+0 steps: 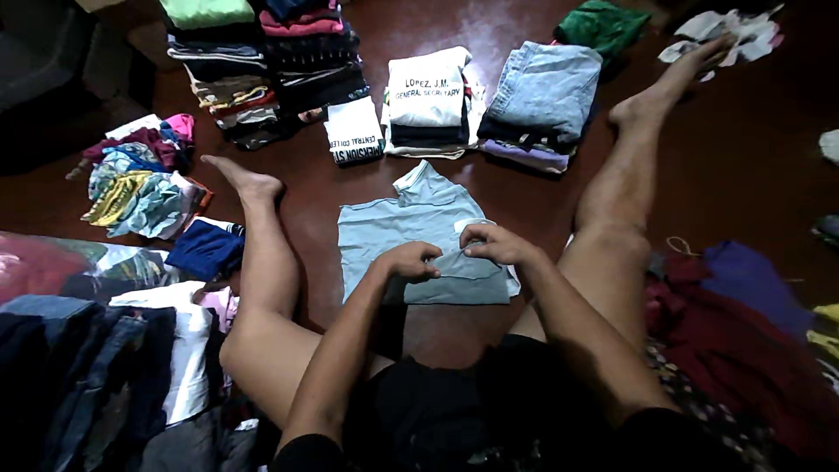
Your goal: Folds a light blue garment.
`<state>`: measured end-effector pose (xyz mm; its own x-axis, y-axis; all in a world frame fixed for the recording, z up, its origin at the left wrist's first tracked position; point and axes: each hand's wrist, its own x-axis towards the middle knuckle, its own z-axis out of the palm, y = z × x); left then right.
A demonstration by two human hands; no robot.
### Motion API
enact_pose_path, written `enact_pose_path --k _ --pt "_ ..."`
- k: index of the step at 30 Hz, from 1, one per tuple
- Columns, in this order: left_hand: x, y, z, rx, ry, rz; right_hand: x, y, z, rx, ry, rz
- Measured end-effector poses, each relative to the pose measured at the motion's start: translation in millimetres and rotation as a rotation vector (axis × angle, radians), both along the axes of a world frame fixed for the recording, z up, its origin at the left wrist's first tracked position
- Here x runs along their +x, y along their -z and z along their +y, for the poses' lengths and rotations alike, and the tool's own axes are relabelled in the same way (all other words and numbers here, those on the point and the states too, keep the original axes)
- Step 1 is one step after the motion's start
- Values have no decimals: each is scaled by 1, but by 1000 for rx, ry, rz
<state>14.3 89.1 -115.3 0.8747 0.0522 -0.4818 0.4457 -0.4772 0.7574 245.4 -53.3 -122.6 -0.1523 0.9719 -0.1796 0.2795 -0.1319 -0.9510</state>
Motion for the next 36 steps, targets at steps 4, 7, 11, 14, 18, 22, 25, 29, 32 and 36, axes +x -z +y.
enact_pose_path --k 4,7,11,14,18,22,25,29,32,36 --pt "-5 17 8 -73 -108 20 1 24 6 -81 79 -23" --pt "-9 41 7 84 -241 17 -2 43 9 -154 168 -330" --pt "-23 37 11 312 -189 91 -7 37 11 -179 211 -485" --pt "-39 22 25 344 -131 180 -10 34 9 -162 220 -551" --pt "-61 19 33 316 -246 90 -14 43 11 -154 289 -564" --pt "-72 19 23 268 -373 -19 -18 46 13 -105 355 -593" --pt "-76 16 17 302 -451 0 -21 38 9 -63 377 -580" --pt "-91 30 15 540 -465 37 -22 38 8 -15 385 -678" --pt "-106 37 23 608 -499 58 -26 34 11 -91 374 -770" --pt "-138 39 46 433 -468 195 -20 37 14 -199 342 -771"
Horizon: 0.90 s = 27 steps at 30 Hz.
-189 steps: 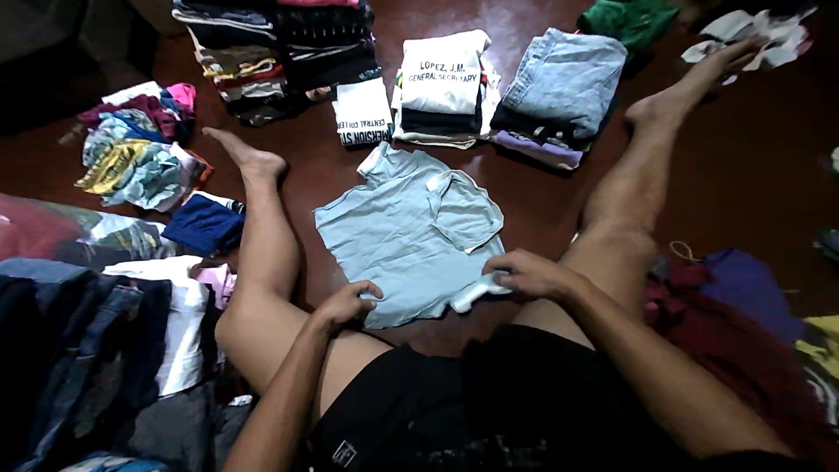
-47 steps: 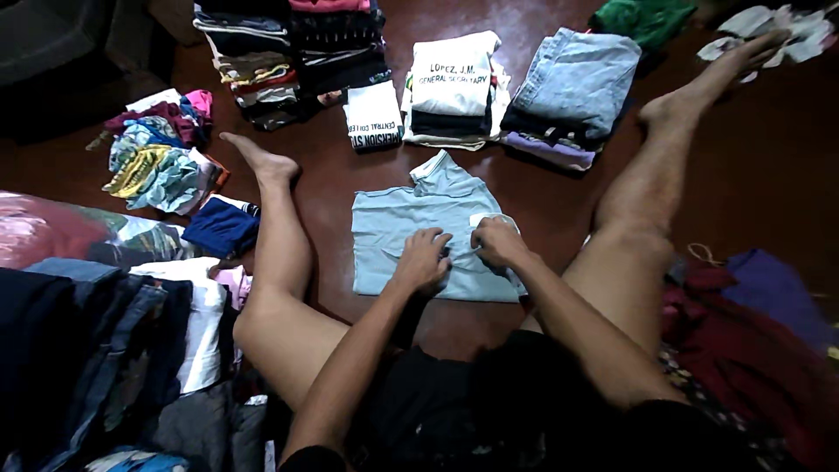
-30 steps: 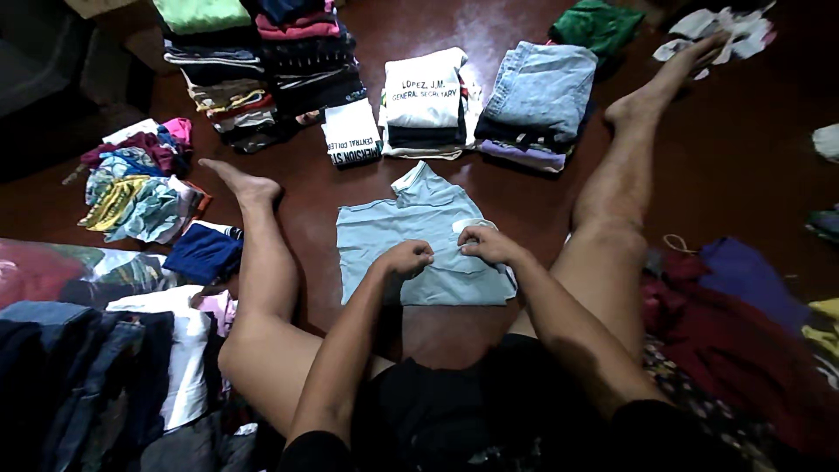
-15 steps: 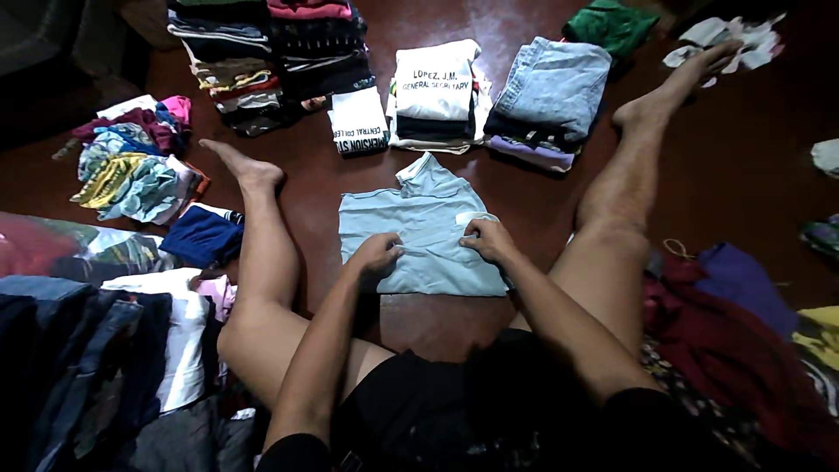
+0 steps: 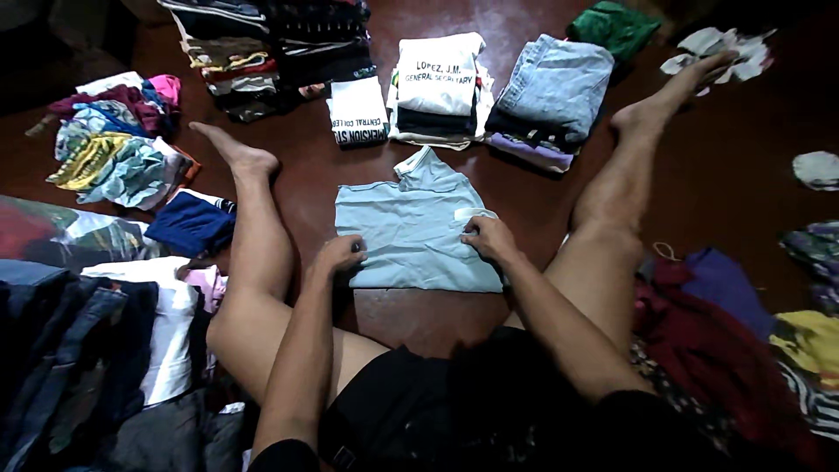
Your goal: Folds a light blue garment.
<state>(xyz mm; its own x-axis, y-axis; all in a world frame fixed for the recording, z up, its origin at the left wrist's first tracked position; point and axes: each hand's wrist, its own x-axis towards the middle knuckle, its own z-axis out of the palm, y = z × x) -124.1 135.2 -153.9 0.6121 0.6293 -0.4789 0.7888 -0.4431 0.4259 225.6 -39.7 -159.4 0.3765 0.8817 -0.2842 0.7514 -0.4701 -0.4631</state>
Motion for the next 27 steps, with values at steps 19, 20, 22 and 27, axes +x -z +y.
enact_pose_path --k 19,20,22,27 --pt "41 -33 -16 430 -223 -166 18 -49 27 -14 12 14" --pt "50 -32 -8 440 -171 -186 22 -50 43 36 -13 15" --pt "67 -26 12 405 -100 -187 24 -46 80 134 -52 55" --pt "95 -13 48 314 -207 -156 6 -21 141 131 127 185"
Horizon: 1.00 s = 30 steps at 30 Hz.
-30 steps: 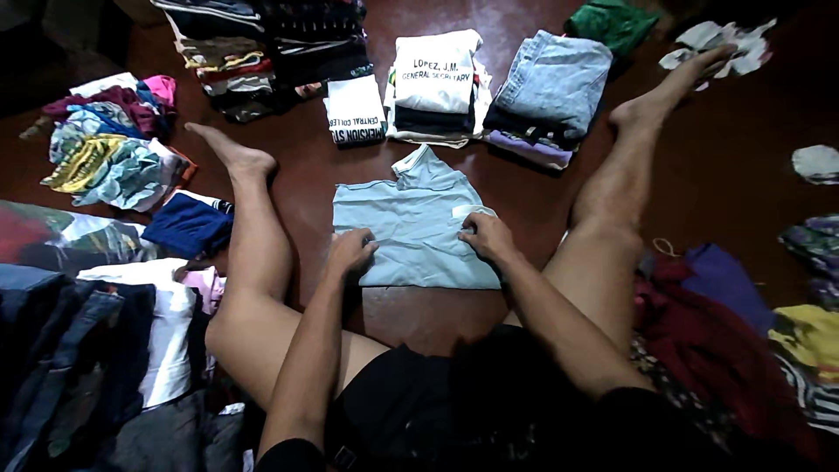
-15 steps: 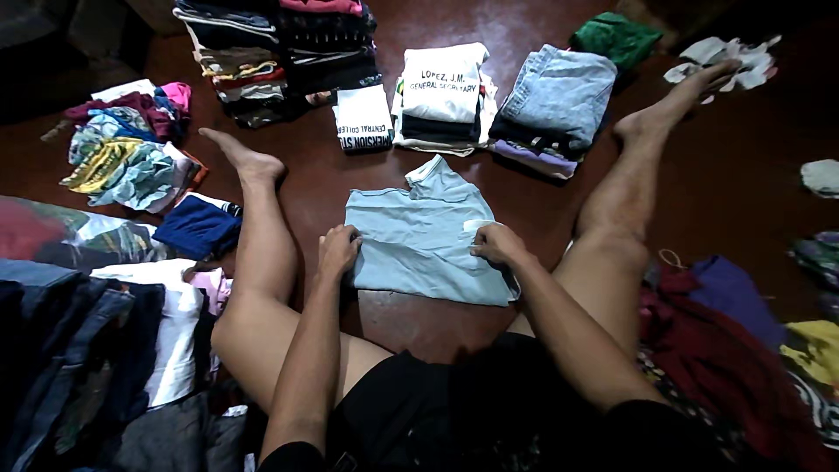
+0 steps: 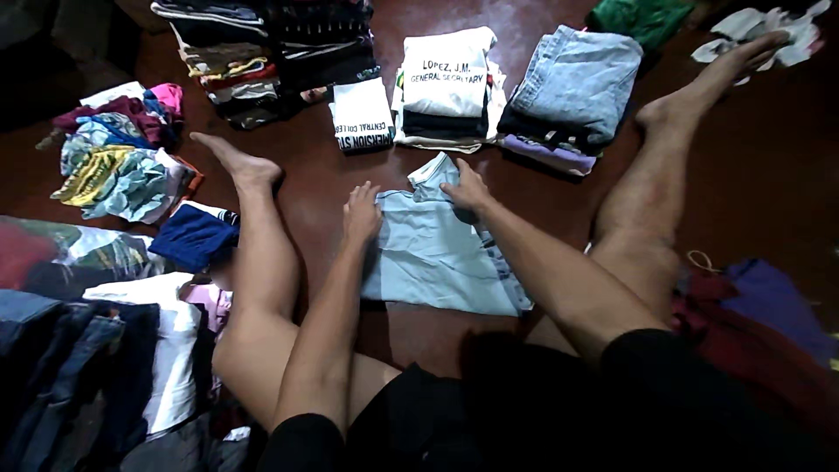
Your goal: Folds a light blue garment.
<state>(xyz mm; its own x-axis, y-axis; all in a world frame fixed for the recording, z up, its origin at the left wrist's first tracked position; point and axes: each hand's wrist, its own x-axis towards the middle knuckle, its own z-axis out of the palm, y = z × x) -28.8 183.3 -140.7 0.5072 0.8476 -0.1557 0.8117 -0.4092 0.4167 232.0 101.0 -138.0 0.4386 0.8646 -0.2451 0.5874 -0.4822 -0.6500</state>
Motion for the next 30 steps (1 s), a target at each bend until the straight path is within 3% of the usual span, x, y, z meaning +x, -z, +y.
enact_pose_path --k 5,8,11,17,21,23,25,28,30 --pt "4 9 16 -20 -56 105 -20 -4 16 -151 340 136" --pt "2 -6 32 -42 110 195 -2 -5 10 26 343 375" --pt "-7 -31 41 -36 326 154 23 -21 -13 211 178 414" --pt "-58 -80 -1 161 602 -1 32 -72 -111 374 -335 107" --pt "-95 -58 -59 200 624 46 -5 -56 -179 437 -579 -210" --pt "-107 -31 -78 160 619 113 -24 -28 -202 365 -662 -269" --pt "-109 -17 -85 63 608 201 -38 -8 -212 162 -735 -223" --pt "-109 -8 -86 -59 576 342 -54 -4 -211 -163 -832 -199" --pt "-108 -4 -84 -125 548 396 -57 0 -210 -251 -863 -226"
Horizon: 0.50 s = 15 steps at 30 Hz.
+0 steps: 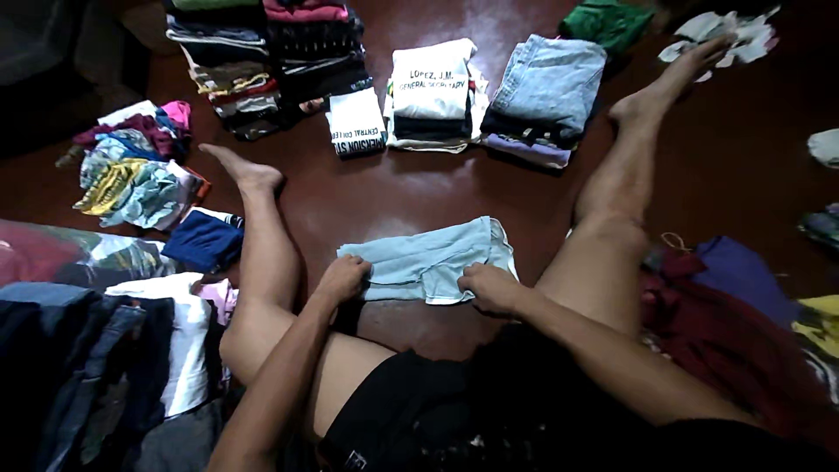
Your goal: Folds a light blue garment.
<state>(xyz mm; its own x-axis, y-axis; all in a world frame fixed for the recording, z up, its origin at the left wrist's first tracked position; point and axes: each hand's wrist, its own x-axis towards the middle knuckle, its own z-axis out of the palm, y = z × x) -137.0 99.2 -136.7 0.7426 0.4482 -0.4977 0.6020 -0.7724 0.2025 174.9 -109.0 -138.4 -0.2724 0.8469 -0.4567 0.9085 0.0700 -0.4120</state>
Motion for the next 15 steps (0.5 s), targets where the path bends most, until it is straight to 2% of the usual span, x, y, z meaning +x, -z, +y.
enact_pose_path --k 3,5,9,10,13,15 --pt "9 -13 3 -71 -45 112 0 -2 2 -5 -28 -41" --pt "8 -19 1 -102 -71 113 -4 -12 -3 64 -40 -4" --pt "-6 -21 5 -97 -180 -71 -7 -18 -16 436 37 156" --pt "-8 -22 7 -89 -194 -60 -7 -16 -17 419 35 162" --pt "-4 -18 9 -101 -171 152 -5 -1 -14 37 -4 67" --pt "3 -26 4 -104 -179 215 -5 3 -9 -101 -33 16"
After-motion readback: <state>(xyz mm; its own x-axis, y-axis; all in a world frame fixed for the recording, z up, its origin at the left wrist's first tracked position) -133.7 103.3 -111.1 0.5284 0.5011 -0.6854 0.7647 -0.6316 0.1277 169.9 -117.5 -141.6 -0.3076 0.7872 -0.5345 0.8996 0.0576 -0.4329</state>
